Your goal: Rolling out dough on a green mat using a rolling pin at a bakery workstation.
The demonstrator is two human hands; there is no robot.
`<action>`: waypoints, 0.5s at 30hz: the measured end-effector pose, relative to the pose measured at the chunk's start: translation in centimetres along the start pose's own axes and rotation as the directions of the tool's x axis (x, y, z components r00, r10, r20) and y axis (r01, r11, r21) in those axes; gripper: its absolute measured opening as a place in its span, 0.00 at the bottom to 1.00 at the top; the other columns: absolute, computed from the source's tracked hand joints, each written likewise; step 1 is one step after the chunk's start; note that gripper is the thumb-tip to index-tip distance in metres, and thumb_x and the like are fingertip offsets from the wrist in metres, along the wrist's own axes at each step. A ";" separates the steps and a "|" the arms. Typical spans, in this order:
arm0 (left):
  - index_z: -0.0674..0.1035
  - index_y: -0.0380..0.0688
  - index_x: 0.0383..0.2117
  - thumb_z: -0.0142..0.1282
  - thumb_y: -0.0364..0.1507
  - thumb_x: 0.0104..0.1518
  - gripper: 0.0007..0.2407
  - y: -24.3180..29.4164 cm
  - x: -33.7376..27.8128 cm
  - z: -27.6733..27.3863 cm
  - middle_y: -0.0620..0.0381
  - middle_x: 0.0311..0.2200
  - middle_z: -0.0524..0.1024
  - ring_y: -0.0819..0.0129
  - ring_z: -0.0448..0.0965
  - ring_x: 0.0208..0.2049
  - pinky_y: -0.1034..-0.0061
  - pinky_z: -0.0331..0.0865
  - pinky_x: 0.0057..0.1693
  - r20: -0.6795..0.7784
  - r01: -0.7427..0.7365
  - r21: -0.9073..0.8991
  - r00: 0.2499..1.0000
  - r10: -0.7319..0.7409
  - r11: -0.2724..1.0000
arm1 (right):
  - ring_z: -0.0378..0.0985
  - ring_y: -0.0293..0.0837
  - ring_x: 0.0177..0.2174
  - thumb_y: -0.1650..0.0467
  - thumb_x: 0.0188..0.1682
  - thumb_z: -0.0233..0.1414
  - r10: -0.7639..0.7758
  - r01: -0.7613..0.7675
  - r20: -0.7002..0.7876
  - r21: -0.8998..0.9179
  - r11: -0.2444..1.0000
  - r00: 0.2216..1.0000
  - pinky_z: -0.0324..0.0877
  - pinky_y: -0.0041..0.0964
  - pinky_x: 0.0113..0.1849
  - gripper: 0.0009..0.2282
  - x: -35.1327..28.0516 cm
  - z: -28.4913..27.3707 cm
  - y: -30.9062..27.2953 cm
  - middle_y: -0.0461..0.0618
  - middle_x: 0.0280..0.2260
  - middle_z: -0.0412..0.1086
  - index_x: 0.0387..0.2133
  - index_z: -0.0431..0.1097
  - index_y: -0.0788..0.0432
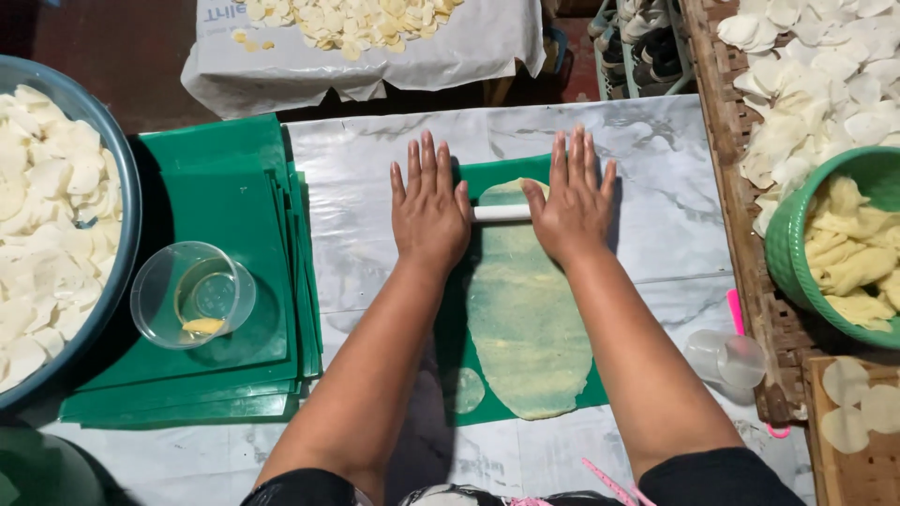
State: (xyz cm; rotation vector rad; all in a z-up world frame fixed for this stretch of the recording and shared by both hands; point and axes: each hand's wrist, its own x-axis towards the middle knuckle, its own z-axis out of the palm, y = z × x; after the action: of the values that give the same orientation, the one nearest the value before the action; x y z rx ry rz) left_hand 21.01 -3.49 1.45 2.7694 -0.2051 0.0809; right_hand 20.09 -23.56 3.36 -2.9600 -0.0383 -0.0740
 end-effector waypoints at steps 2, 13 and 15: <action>0.53 0.42 0.72 0.28 0.41 0.70 0.26 0.0 -2.5 0.3 0.47 0.75 0.41 0.51 0.36 0.75 0.51 0.28 0.75 0.019 -0.010 0.011 1.000 0.010 1.000 | 0.37 0.57 0.71 0.53 0.60 0.33 -0.015 0.015 0.001 -0.010 1.000 1.000 0.36 0.67 0.64 0.33 -2.7 0.8 0.6 0.65 0.72 0.36 0.72 0.39 0.61; 0.47 0.47 0.73 0.31 0.43 0.69 0.28 0.0 -10.2 0.5 0.49 0.75 0.38 0.55 0.35 0.75 0.56 0.30 0.74 0.097 -0.065 0.022 0.993 0.062 0.998 | 0.39 0.55 0.70 0.51 0.56 0.37 -0.080 0.079 -0.012 -0.064 0.995 0.997 0.32 0.56 0.67 0.36 -12.1 2.4 1.4 0.61 0.72 0.39 0.72 0.39 0.62; 0.48 0.45 0.73 0.33 0.43 0.69 0.28 -0.1 -8.6 0.8 0.48 0.75 0.39 0.54 0.37 0.75 0.56 0.32 0.75 0.036 -0.079 0.032 0.996 0.078 0.996 | 0.39 0.57 0.70 0.52 0.57 0.38 -0.086 0.083 -0.051 -0.064 0.995 0.995 0.32 0.58 0.67 0.37 -10.5 2.7 1.7 0.63 0.72 0.40 0.71 0.40 0.65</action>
State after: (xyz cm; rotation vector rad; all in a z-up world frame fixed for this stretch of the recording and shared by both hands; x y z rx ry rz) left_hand 12.56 -2.56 -0.07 2.7969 -0.3248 0.0564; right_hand 9.83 -24.98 -0.16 -3.0160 -0.1565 -0.1685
